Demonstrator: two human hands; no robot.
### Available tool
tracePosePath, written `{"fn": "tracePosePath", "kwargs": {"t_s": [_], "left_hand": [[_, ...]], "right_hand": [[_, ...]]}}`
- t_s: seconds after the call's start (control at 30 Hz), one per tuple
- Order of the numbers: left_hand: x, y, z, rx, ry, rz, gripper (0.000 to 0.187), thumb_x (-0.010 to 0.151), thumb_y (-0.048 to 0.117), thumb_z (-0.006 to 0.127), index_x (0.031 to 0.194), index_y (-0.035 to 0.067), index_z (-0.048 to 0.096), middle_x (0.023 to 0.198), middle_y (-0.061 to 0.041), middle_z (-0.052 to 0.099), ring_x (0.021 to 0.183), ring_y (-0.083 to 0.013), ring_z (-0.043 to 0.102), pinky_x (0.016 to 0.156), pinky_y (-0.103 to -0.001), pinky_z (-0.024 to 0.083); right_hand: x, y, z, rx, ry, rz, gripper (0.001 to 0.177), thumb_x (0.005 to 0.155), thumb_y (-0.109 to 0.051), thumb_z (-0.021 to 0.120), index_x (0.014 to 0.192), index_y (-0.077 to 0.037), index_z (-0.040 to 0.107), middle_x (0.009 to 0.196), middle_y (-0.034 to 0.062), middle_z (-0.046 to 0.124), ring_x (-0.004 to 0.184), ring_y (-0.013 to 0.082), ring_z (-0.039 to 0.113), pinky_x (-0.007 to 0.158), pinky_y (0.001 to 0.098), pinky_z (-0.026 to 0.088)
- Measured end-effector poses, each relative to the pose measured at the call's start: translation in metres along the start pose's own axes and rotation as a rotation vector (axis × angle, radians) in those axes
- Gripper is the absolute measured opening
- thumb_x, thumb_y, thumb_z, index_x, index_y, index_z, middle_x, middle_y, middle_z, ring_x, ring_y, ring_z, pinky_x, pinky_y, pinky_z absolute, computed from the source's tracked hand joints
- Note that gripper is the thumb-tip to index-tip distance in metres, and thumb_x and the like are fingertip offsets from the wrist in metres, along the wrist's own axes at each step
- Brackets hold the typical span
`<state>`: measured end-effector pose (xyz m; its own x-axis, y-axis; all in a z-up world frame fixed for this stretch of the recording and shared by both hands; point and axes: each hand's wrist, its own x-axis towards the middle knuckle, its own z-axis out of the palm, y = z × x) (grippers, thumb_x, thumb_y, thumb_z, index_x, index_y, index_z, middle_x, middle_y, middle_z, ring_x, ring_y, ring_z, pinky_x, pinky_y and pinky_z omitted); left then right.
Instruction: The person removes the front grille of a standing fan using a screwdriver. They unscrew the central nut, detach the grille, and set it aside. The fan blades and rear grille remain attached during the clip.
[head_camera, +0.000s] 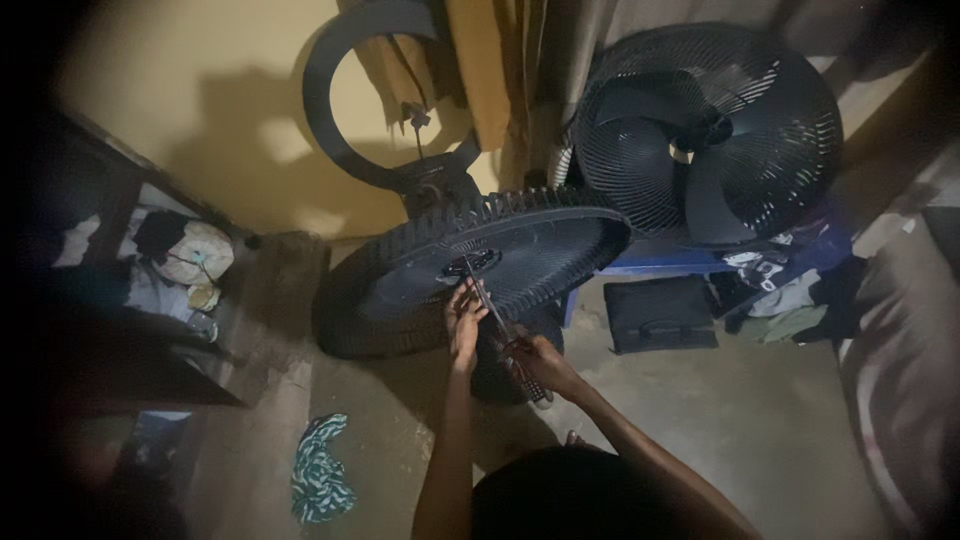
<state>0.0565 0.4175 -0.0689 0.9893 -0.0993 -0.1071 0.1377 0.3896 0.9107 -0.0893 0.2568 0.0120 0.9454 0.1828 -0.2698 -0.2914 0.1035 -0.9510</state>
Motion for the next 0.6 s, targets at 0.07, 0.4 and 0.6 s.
{"fn": "tracePosePath", "kwargs": {"t_s": [0.07, 0.4, 0.6], "left_hand": [[-0.005, 0.003, -0.001, 0.047, 0.022, -0.019, 0.04, 0.097, 0.021, 0.069, 0.135, 0.01, 0.063, 0.126, -0.005, 0.072, 0.104, -0.0167, 0.071, 0.08, -0.033, 0.059], [0.003, 0.004, -0.003, 0.112, 0.004, -0.035, 0.042, 0.096, 0.023, 0.07, 0.136, 0.01, 0.064, 0.122, -0.005, 0.072, 0.102, -0.0195, 0.07, 0.079, -0.033, 0.061], [-0.004, 0.006, -0.004, 0.153, 0.024, -0.052, 0.044, 0.097, 0.018, 0.067, 0.14, 0.008, 0.061, 0.122, -0.006, 0.071, 0.102, -0.021, 0.071, 0.083, -0.035, 0.063]], "right_hand": [[-0.001, -0.006, 0.003, 0.216, 0.027, 0.143, 0.046, 0.114, -0.034, 0.042, 0.112, 0.002, 0.07, 0.089, 0.0093, 0.072, 0.072, 0.0148, 0.069, 0.062, 0.0288, 0.054], [-0.014, -0.033, 0.019, -0.069, 0.043, 0.005, 0.034, 0.105, -0.02, 0.051, 0.137, -0.007, 0.054, 0.094, 0.0064, 0.072, 0.071, 0.0129, 0.067, 0.06, 0.0284, 0.055], [-0.016, -0.036, 0.017, -0.131, 0.067, 0.044, 0.03, 0.103, -0.021, 0.051, 0.129, -0.008, 0.059, 0.088, 0.0063, 0.069, 0.068, 0.0113, 0.065, 0.057, 0.0288, 0.053]]}}
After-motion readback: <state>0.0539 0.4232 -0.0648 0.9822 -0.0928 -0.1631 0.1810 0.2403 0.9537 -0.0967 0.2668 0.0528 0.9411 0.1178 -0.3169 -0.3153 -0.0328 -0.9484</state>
